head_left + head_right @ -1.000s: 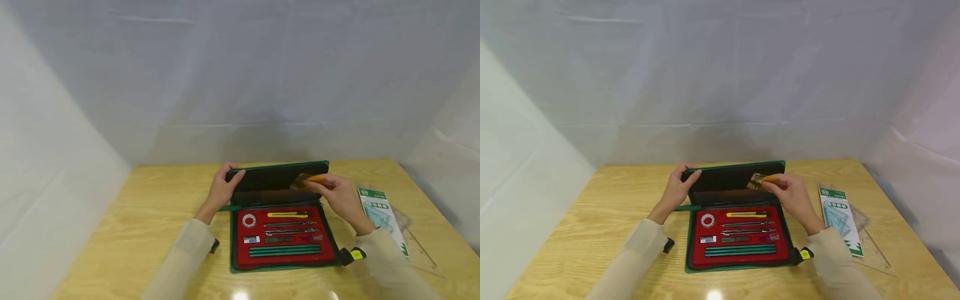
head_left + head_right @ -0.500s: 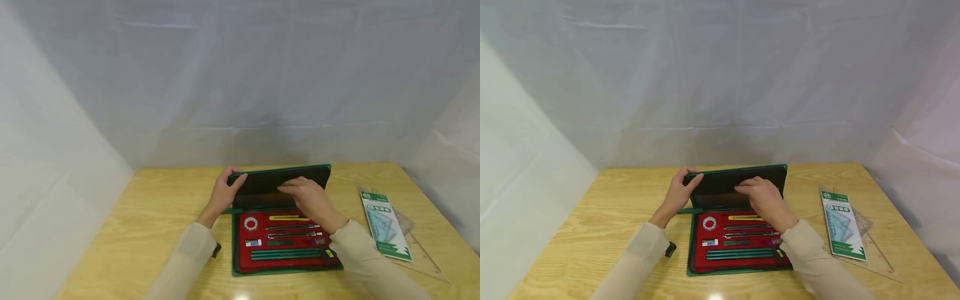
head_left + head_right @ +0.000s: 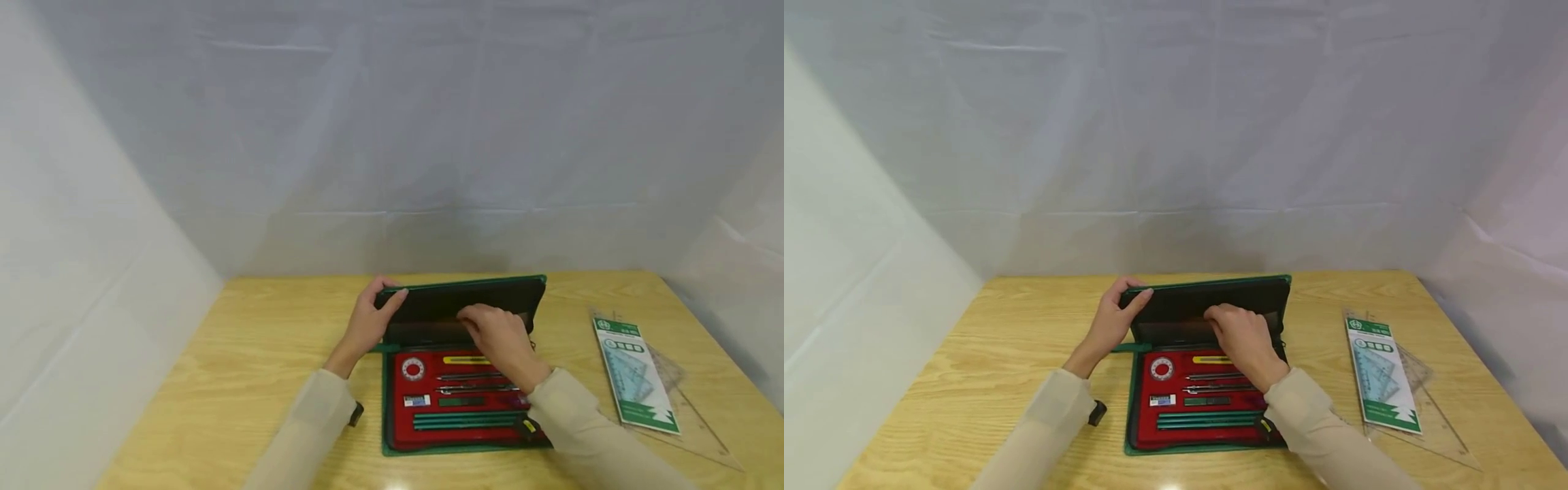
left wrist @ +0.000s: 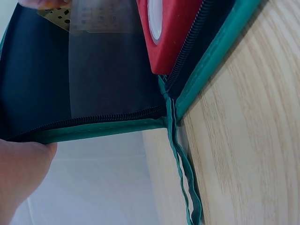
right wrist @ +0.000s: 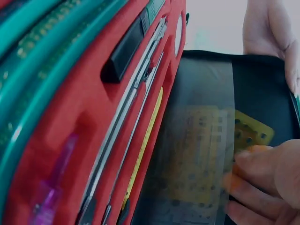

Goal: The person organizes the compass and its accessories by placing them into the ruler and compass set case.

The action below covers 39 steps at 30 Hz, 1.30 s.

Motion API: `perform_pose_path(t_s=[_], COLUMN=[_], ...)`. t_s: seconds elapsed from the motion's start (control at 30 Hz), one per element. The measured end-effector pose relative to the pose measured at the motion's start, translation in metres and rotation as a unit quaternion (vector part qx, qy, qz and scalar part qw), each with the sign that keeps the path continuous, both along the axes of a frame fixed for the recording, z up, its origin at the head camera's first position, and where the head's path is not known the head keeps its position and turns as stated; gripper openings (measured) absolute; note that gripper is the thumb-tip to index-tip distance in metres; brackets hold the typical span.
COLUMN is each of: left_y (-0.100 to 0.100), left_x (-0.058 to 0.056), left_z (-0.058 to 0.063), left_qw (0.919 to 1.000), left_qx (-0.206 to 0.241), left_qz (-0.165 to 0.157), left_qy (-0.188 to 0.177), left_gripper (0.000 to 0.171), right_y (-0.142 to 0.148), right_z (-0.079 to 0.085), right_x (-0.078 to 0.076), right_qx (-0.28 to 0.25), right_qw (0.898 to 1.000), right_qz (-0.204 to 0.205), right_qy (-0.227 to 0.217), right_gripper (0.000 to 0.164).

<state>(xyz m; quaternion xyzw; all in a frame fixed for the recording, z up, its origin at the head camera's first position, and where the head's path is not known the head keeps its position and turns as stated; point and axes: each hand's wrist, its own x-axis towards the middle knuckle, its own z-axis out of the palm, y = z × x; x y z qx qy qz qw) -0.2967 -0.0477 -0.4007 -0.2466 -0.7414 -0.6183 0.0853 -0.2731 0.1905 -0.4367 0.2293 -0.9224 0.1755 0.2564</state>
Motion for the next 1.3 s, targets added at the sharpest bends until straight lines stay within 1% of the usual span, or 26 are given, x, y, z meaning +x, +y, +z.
perform_pose_path(t_s=[0.07,0.13,0.27,0.33,0.43,0.53,0.63,0.7,0.8,0.9,0.93,1.0,1.07,1.13,1.17,1.23,1.3], left_y=[0.0,0.001,0.001,0.001,0.003,0.004,0.003,0.002,-0.001,-0.004,-0.005,-0.008,-0.01,-0.013,-0.014,-0.016,-0.017], left_x=[0.0,0.001,0.0,0.0,0.0,0.0,0.001,0.001,0.001,0.001,0.001,0.001,0.003,0.004,0.005,0.006,0.008], left_z=[0.0,0.001,0.001,0.001,0.0,0.0,0.001,0.002,0.004,0.007,0.008,0.009,0.01,0.012,0.012,0.013,0.013], left_qw=[1.0,1.0,1.0,1.0,1.0,1.0,1.0,1.0,0.9998,0.9998,0.9998,0.9998,0.9998,0.9997,0.9997,0.9996,0.9994], left_qx=[0.002,0.003,0.003,0.004,0.005,0.002,0.001,0.0,-0.002,-0.005,-0.005,-0.007,-0.008,-0.009,-0.011,-0.015,-0.02], left_qz=[-0.001,-0.004,-0.007,-0.007,-0.006,-0.005,-0.004,-0.005,-0.006,-0.012,-0.011,-0.006,0.001,0.007,0.008,0.007,0.007], left_qy=[0.0,-0.001,-0.002,-0.001,0.003,0.006,0.0,-0.008,-0.016,-0.018,-0.018,-0.018,-0.019,-0.021,-0.022,-0.024,-0.027], left_gripper=[0.015,0.015,0.015,0.014,0.014,0.014,0.015,0.015,0.016,0.018,0.018,0.018,0.017,0.017,0.017,0.018,0.018], right_y=[0.0,0.0,-0.001,-0.001,-0.001,0.002,0.007,0.013,0.024,0.042,0.05,0.066,0.084,0.103,0.112,0.13,0.146], right_z=[0.0,-0.001,-0.001,-0.002,-0.002,-0.002,-0.001,0.0,0.001,0.0,-0.001,-0.002,-0.004,-0.006,-0.007,-0.006,-0.005], right_x=[0.0,0.0,0.004,0.006,0.01,0.013,0.014,0.015,0.017,0.023,0.026,0.031,0.036,0.042,0.045,0.053,0.063], right_qx=[0.017,0.044,0.088,0.099,0.108,0.097,0.068,0.048,0.018,-0.006,-0.012,-0.019,-0.028,-0.038,-0.044,-0.058,-0.065], right_qw=[1.0,0.999,0.995,0.993,0.992,0.991,0.991,0.992,0.992,0.992,0.993,0.996,0.998,0.998,0.997,0.991,0.979], right_qz=[0.001,0.007,0.022,0.023,0.014,0.014,0.041,0.071,0.113,0.119,0.113,0.083,0.042,-0.009,-0.037,-0.087,-0.143], right_qy=[-0.008,-0.02,-0.047,-0.055,-0.065,-0.089,-0.106,-0.093,-0.056,-0.035,-0.033,-0.034,-0.038,-0.048,-0.056,-0.084,-0.127], right_gripper=[0.013,0.015,0.024,0.03,0.037,0.041,0.037,0.032,0.026,0.024,0.024,0.023,0.022,0.021,0.021,0.025,0.036])
